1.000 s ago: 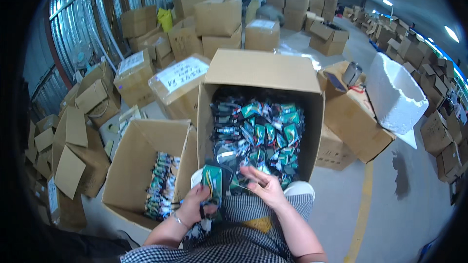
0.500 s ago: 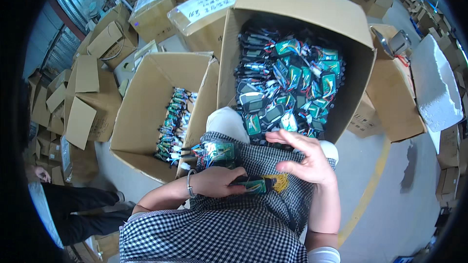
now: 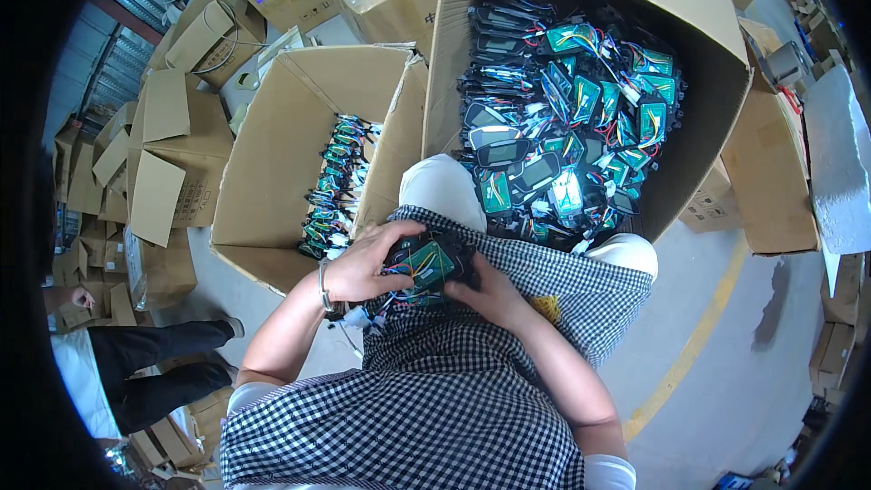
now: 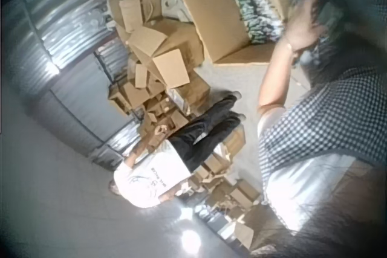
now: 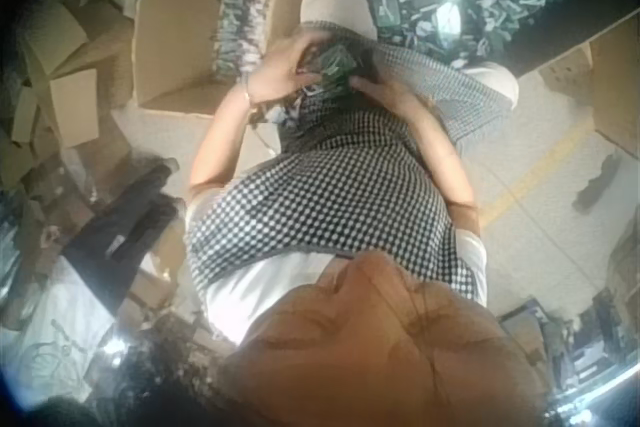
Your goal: The person sorts small packaged electronics into different cardboard boxes by hand.
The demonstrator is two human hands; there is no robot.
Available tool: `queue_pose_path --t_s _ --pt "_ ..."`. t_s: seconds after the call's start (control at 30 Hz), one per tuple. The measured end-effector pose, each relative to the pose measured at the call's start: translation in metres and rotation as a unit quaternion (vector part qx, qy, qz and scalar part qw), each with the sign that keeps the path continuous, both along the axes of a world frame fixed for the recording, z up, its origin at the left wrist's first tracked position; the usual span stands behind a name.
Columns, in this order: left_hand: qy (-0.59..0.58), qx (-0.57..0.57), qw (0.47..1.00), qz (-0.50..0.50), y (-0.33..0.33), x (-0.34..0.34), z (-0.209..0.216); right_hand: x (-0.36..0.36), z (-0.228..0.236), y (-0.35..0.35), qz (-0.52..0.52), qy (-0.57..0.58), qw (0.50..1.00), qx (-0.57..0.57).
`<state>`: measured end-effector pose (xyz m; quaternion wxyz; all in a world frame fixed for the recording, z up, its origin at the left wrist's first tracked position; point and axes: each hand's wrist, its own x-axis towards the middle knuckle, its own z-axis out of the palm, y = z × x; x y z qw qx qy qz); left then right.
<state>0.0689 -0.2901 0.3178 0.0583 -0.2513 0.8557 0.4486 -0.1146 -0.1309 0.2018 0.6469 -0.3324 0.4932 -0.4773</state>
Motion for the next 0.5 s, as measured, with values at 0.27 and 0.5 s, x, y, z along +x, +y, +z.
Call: queue_pose_path --t_s 0.27,0.5 --pt "0.092 -0.121 0.987 -0.046 0.036 0.02 -0.004 0.001 0.02 -0.001 0.117 0.157 0.981 -0.006" --pt "0.147 0.141 0.978 0.053 -0.001 0.043 0.01 -0.004 0.016 0.006 0.08 0.211 0.974 0.017"
